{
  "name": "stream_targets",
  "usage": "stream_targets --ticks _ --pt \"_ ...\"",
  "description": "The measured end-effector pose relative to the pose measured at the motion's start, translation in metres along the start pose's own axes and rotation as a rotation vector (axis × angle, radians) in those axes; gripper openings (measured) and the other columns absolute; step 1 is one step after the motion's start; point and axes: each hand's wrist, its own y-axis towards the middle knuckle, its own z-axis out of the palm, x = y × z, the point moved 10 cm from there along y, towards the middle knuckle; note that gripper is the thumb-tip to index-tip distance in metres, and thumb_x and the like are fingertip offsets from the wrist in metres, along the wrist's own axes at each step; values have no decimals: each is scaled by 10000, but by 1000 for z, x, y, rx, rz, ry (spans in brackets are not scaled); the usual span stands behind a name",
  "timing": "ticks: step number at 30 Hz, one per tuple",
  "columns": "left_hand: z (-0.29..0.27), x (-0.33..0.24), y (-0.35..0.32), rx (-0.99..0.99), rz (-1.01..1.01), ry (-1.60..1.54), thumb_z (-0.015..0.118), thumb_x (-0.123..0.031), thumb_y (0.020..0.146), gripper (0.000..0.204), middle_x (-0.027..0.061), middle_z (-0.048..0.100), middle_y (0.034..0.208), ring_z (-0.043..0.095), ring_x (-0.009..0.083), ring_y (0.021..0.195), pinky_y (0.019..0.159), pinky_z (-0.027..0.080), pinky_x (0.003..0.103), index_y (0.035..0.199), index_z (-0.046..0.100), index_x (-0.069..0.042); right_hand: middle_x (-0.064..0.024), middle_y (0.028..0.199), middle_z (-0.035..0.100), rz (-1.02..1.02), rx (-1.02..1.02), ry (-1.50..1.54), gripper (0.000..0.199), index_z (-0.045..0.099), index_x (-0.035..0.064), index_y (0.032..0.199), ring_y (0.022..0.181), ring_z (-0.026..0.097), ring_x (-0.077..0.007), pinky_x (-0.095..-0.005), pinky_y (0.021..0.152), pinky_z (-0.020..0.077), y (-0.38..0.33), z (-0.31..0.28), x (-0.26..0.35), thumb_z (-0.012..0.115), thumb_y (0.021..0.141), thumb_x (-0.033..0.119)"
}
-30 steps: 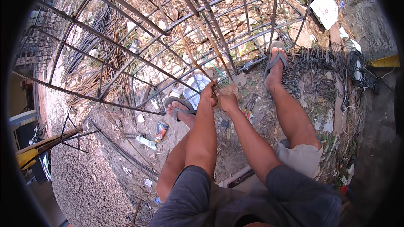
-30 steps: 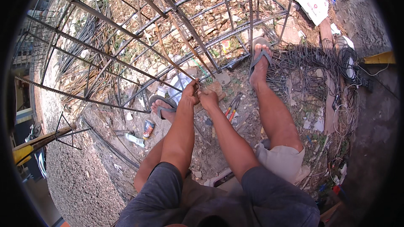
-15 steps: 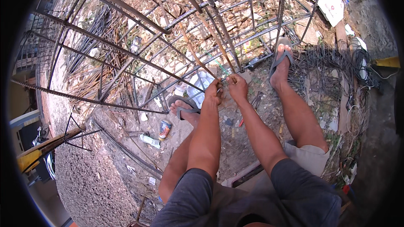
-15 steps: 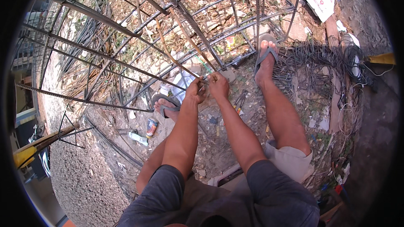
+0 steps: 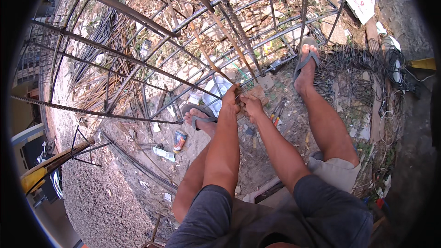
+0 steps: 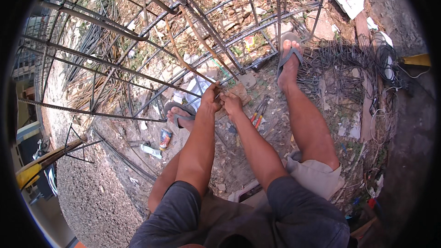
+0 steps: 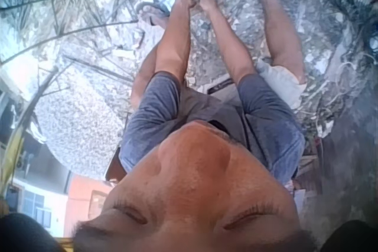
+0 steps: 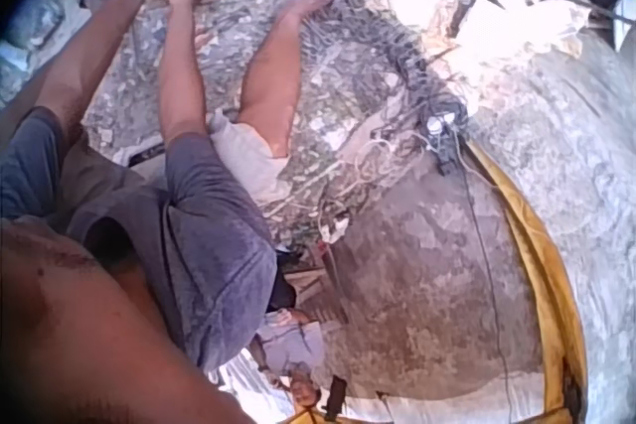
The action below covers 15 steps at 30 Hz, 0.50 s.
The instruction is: The person ties a rebar cage using pliers and wire. They repeatedly wrap wire around intersecting rebar bars and twist it to secure the joints. The person works on multiple joints of the cage structure.
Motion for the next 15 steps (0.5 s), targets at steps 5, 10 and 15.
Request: stream_targets --ticks 5,10,15 --pt "8 5 2 11 -14 -37 686 -347 908 232 26 512 797 510 200 758 629 418 409 899 561 -152 46 624 481 68 74 146 131 575 121 870 413 319 -42 -221 352 210 -27 -6 15 647 955 191" --pt "17 7 -11 -6 -21 -34 674 -395 911 196 -50 511 821 557 146 770 799 467 381 958 649 -206 32 645 501 170 165 252 135 582 91 893 436 379 -57 -220 360 273 -23 -16 2 634 961 195" --pt "20 19 -18 16 -9 -230 687 -450 917 256 -45 509 825 569 133 786 823 473 381 979 613 -213 -138 1050 582 -106 -674 -758 476 524 44 1098 887 621 -287 -430 732 519 -53 -145 -4 752 844 376"
